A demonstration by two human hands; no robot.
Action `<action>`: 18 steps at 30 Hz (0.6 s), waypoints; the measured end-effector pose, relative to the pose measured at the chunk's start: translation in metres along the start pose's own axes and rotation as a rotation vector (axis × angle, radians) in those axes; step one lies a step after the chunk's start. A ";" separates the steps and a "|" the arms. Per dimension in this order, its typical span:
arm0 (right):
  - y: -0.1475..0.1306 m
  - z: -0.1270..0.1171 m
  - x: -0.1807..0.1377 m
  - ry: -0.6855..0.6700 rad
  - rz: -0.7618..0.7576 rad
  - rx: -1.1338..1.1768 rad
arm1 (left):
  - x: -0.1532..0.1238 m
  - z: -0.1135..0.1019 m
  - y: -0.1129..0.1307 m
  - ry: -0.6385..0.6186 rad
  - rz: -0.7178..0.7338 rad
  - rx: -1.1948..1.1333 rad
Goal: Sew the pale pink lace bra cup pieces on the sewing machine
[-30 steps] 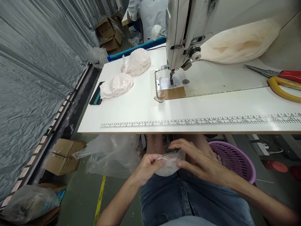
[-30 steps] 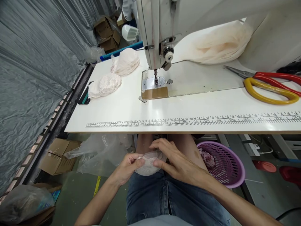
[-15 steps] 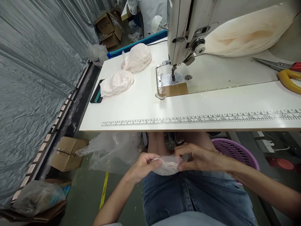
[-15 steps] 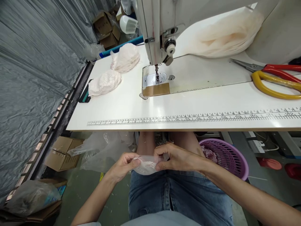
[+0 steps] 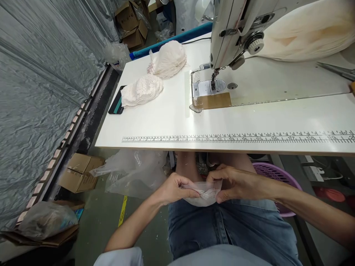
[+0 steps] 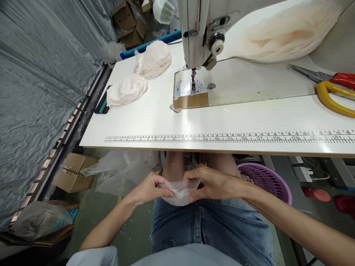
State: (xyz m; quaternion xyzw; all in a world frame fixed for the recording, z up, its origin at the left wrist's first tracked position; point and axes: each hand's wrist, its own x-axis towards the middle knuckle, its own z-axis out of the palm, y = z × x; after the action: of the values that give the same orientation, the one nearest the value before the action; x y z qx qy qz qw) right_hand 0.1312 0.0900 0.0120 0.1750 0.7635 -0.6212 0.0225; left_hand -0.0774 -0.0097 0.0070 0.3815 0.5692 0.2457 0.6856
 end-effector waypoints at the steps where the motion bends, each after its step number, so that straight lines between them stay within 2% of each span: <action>1: 0.002 0.003 -0.001 0.025 0.027 -0.036 | 0.000 -0.001 -0.003 0.003 -0.016 -0.022; 4: 0.004 0.010 0.001 0.096 0.113 -0.115 | -0.004 -0.005 -0.009 0.025 -0.064 -0.077; 7: 0.002 0.013 0.004 0.076 0.152 -0.108 | -0.009 -0.008 -0.011 0.048 -0.112 -0.099; 14: 0.000 0.011 0.010 -0.020 0.078 0.001 | -0.011 -0.009 -0.007 -0.078 -0.116 -0.056; 18: 0.010 0.006 0.012 -0.121 0.007 0.172 | -0.003 -0.007 -0.007 -0.099 -0.095 -0.020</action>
State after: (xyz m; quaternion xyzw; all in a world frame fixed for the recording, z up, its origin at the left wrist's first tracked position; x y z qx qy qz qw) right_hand 0.1217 0.0892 -0.0013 0.1410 0.7039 -0.6939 0.0557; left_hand -0.0854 -0.0146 0.0022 0.3588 0.5495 0.1994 0.7277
